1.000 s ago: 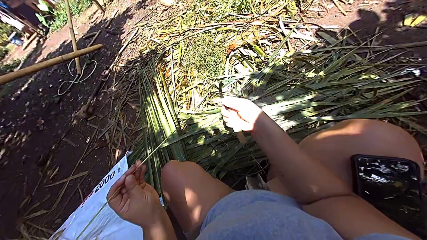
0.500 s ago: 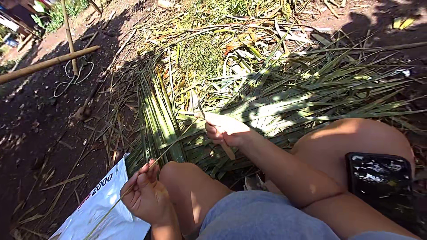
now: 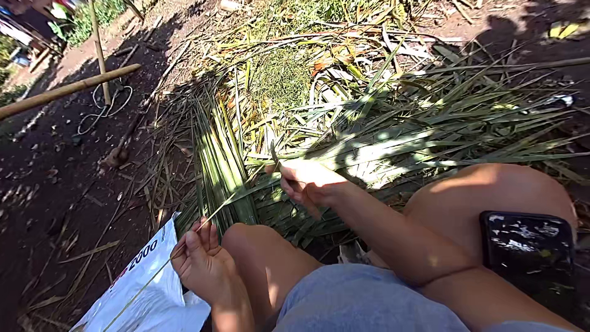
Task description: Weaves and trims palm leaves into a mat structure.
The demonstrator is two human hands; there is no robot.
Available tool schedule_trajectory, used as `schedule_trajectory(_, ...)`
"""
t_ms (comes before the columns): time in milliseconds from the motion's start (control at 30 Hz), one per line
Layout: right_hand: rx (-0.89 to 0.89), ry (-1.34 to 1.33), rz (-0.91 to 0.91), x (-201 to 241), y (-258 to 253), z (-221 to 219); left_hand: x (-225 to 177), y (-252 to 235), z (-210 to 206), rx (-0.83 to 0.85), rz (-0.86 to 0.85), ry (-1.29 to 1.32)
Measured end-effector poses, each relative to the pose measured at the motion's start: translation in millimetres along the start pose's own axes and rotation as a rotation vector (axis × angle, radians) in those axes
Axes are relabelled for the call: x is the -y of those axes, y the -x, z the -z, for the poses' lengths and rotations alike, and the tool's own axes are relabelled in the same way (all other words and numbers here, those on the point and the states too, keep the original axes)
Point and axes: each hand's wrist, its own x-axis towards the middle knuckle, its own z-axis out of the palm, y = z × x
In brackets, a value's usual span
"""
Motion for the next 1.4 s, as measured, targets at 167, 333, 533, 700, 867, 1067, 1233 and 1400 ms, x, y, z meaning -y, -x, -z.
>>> schedule_trajectory(167, 0.040, 0.016, -0.019, -12, -4, -17, 9, 15, -9, 0.050, 0.122, 0.028)
schedule_trajectory(333, -0.126, -0.076, -0.028, 1, -4, 0, 11, 9, -6, 0.014, 0.237, 0.025)
schedule_trajectory(533, -0.199, -0.151, 0.078, 14, -5, 36, 18, 10, -4, -0.037, 0.409, 0.028)
schedule_trajectory(700, -0.424, -0.130, 0.220, 36, 4, 68, 20, -14, 5, -0.094, 0.277, -0.017)
schedule_trajectory(867, -0.537, -0.095, 0.325, 50, 17, 78, 8, -27, 10, -0.159, 0.227, -0.071)
schedule_trajectory(1067, -0.068, 0.074, -0.027, -3, -5, 4, 16, 1, -10, -0.063, 0.324, 0.028)
schedule_trajectory(1233, -0.098, 0.018, -0.067, -15, -11, -10, 20, 13, -13, -0.032, 0.407, 0.021)
schedule_trajectory(1400, -0.116, -0.023, -0.122, -9, -9, -5, 25, 14, -11, -0.040, 0.429, 0.020)
